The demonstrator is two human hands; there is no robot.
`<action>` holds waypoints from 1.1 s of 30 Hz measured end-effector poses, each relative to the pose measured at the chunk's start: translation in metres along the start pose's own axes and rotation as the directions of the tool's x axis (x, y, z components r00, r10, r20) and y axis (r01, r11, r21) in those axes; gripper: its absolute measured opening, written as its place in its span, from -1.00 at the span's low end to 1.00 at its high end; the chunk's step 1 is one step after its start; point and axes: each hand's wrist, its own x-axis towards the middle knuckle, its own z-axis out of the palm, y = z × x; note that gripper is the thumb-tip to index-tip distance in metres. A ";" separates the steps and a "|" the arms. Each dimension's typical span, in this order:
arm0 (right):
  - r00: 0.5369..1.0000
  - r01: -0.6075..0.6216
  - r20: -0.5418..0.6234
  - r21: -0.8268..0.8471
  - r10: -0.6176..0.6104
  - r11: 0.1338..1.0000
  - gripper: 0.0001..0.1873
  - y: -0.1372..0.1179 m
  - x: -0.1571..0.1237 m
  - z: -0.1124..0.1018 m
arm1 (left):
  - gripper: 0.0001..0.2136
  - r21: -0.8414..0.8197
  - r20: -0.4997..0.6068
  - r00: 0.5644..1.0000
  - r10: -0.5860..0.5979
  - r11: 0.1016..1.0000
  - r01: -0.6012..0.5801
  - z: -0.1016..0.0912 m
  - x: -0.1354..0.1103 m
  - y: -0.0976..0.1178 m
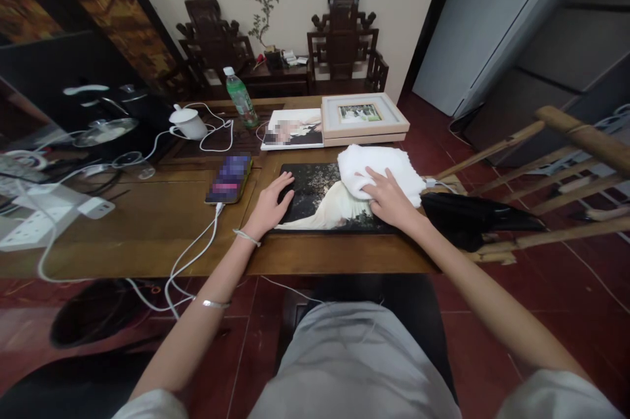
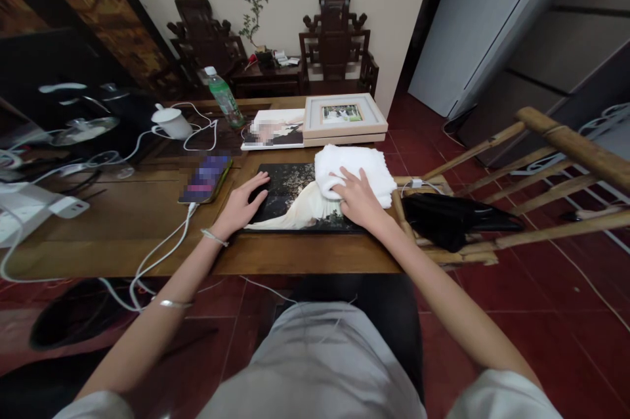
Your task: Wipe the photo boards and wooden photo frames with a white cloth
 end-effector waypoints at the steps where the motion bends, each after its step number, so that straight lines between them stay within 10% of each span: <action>1: 1.000 0.007 0.000 0.007 -0.007 1.000 -0.43 -0.004 -0.004 0.000 | -0.63 0.000 -0.001 1.000 0.000 1.000 0.000 0.000 0.000 0.000; 11: 0.977 0.211 0.003 0.109 -0.213 0.971 -0.54 -0.038 -0.040 -0.006 | -0.63 -0.007 -0.004 1.000 0.005 1.000 -0.006 0.000 0.000 -0.001; 24: 0.994 -0.050 0.092 -0.073 0.057 0.996 -0.41 0.008 0.031 -0.004 | -0.64 -0.009 -0.011 1.000 0.002 1.000 -0.002 0.000 -0.001 -0.001; 33: 0.983 0.124 0.131 0.024 -0.126 0.992 -0.51 -0.059 -0.042 -0.014 | -0.64 -0.011 -0.007 1.000 -0.003 1.000 0.003 0.002 -0.001 0.000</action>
